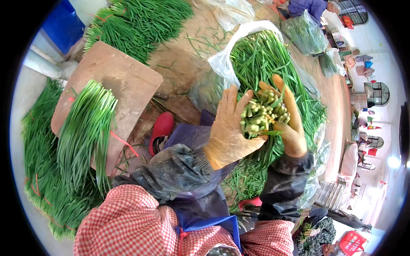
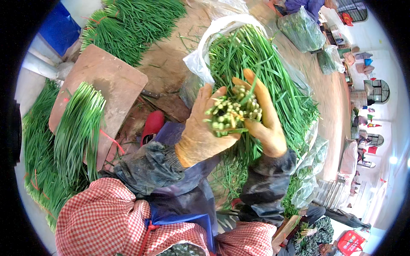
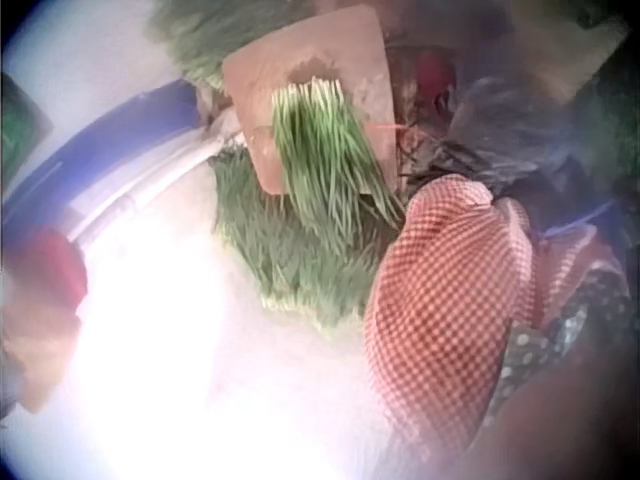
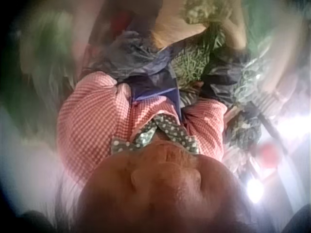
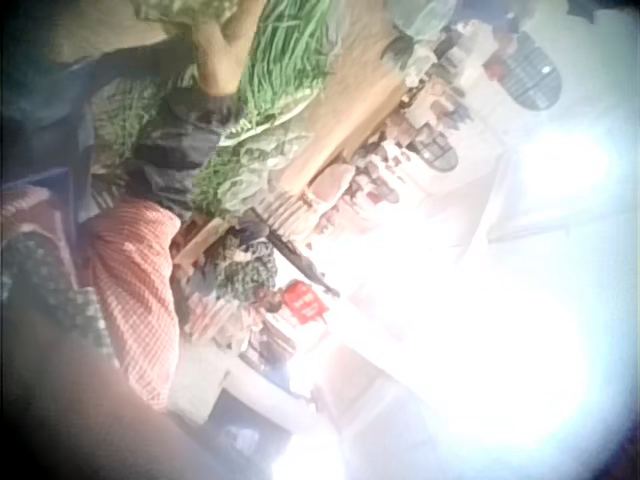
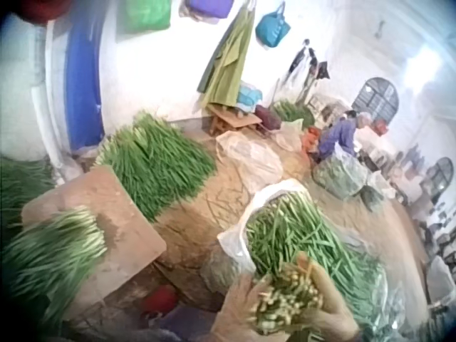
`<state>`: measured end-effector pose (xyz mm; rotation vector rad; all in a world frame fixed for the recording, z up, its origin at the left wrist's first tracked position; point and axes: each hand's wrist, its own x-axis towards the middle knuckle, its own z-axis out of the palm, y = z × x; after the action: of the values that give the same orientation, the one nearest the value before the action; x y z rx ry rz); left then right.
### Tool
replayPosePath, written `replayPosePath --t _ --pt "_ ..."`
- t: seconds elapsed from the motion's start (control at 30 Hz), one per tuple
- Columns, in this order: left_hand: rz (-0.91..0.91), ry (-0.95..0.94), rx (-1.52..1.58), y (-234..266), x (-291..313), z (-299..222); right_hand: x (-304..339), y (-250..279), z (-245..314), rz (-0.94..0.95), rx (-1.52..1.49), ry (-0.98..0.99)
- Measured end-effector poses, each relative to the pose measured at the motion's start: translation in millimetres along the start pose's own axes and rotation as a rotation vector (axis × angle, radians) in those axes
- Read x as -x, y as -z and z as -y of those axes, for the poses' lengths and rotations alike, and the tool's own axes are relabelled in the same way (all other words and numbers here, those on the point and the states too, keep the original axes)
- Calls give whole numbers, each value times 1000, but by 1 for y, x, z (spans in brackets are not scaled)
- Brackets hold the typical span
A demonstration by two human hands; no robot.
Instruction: The person sorts through bunches of long green chives, removes yellowed or damaged leaves by hand, and then uses red string to tie the sorted chives into neat bundles on a wooden board.
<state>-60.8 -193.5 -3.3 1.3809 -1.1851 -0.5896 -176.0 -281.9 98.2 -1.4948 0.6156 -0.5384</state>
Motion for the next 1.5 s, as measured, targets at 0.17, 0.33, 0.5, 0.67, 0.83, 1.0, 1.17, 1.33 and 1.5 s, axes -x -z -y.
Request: replayPosePath --t 0.17,0.33,0.5,0.67,0.83,1.0,1.17,1.33,1.5 --pt "-21 -119 -74 -14 6 -26 31 -10 26 25 230 13" --pt "-31 -224 -152 -37 8 -46 47 -10 15 -275 244 -26" --pt "120 -343 92 -43 0 -64 64 16 3 -438 256 178" --pt "638 101 1148 -88 -34 -18 87 57 -2 -620 166 351" --pt "184 -432 -14 -99 -72 78 186 96 38 -820 -138 512" --pt "332 57 237 -77 -81 66 393 152 108 -1160 287 574" --pt "36 -307 -31 -94 -70 -45 502 90 170 -1209 165 572" --pt "1042 -208 771 -170 62 -193 489 14 153 -1353 406 322" --pt "1196 -565 521 -194 189 -229 474 5 100 -1059 98 200"
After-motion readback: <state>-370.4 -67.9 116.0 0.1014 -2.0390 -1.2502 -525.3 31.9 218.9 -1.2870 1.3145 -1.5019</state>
